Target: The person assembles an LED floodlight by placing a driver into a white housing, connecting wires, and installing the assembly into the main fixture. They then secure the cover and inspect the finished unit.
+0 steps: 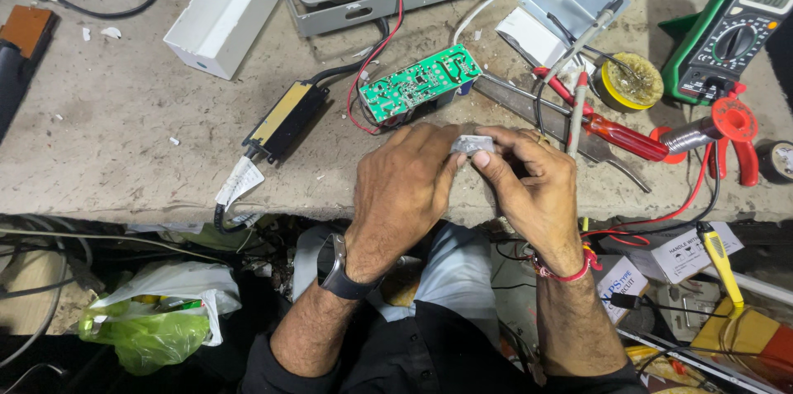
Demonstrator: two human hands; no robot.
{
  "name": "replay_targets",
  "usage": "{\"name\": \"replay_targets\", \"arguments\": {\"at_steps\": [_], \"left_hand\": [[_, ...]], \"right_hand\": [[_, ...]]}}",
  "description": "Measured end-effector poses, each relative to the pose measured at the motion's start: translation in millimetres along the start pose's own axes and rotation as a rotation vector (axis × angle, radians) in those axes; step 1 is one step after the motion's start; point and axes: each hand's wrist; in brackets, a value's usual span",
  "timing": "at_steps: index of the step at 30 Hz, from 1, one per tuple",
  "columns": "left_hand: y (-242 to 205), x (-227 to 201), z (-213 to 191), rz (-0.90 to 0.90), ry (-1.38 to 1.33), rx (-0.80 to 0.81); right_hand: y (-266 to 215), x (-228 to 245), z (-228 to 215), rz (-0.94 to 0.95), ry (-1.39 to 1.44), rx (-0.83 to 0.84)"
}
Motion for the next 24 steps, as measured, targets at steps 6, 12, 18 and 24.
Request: {"name": "replay_targets", "arguments": {"at_steps": [6, 12, 18, 24], "left_hand": [[-0.9, -3.5, -0.8, -0.045, -0.027, -0.048], [-0.1, -4.8, -0.9, 0.007, -0.048, -0.095], [-1.4, -7.5, 1.4, 0.003, -0.013, -0.097], [-1.0, -8.0, 5.0, -0.019, 0.013, -0.122]], "right_hand": [[2.2, 3.5, -2.5, -0.067, -0.004, 0.038], [0.7, 3.1, -2.9, -0.071, 0.000, 0.041], [-2.5, -5.0, -0.5, -0.072, -0.096, 0.019], [-2.0, 1.8, -2.7, -0.132, -0.005, 0.021]]}}
Point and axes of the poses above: each hand's wrist, its own y-axis towards the middle knuckle, its own z-axis out of the palm, x = y × z, and after that the axes turned 11 degrees about -z, right-handed
